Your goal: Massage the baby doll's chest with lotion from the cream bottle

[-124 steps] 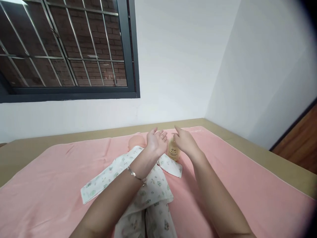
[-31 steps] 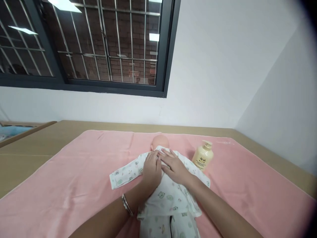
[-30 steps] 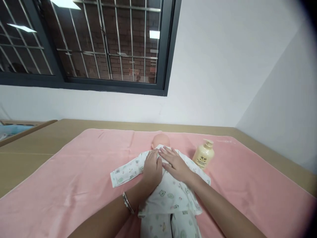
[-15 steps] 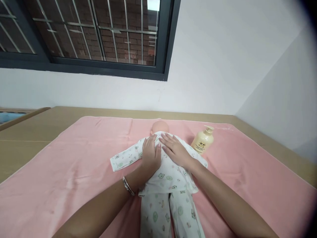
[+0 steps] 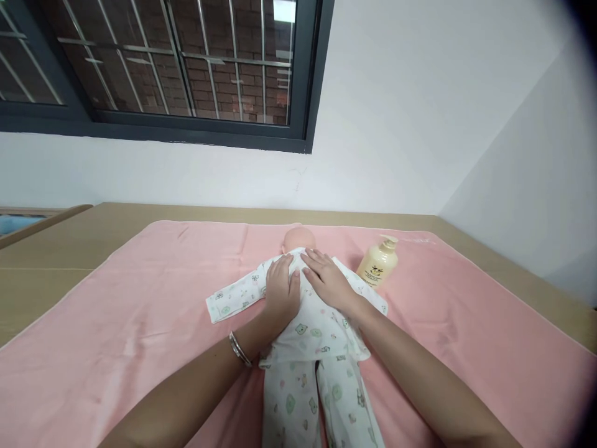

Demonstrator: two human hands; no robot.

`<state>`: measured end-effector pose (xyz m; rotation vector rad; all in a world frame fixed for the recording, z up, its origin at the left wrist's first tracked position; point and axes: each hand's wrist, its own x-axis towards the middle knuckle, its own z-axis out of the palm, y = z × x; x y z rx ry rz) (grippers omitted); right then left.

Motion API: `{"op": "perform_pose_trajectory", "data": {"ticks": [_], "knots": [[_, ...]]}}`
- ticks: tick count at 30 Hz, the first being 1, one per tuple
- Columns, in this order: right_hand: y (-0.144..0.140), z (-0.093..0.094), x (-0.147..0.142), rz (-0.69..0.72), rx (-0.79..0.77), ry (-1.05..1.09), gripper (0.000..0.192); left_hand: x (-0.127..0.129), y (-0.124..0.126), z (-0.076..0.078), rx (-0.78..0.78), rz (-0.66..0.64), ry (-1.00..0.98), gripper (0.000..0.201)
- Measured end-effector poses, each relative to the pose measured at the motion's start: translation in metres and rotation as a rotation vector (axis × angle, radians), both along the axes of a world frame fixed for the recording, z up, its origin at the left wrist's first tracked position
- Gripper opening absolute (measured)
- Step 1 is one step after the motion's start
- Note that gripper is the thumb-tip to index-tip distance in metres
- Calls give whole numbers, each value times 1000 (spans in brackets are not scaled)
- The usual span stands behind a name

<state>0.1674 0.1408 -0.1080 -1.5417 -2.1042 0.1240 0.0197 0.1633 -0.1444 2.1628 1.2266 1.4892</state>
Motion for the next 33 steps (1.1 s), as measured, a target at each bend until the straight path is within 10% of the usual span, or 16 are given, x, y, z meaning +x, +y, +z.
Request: {"op": "perform_pose_trajectory", "data": {"ticks": [13,25,33], "knots": [[-36,-2,-23,-132,84,-126,47,-2,2,-3,7,-2,21,35],[3,-17,7,-233,-12,58,55,-4,-7,3,267,-113,354,34],[-29,-14,-22,-178,145,-128,45,-5,6,3,50,-11,343,43]]}}
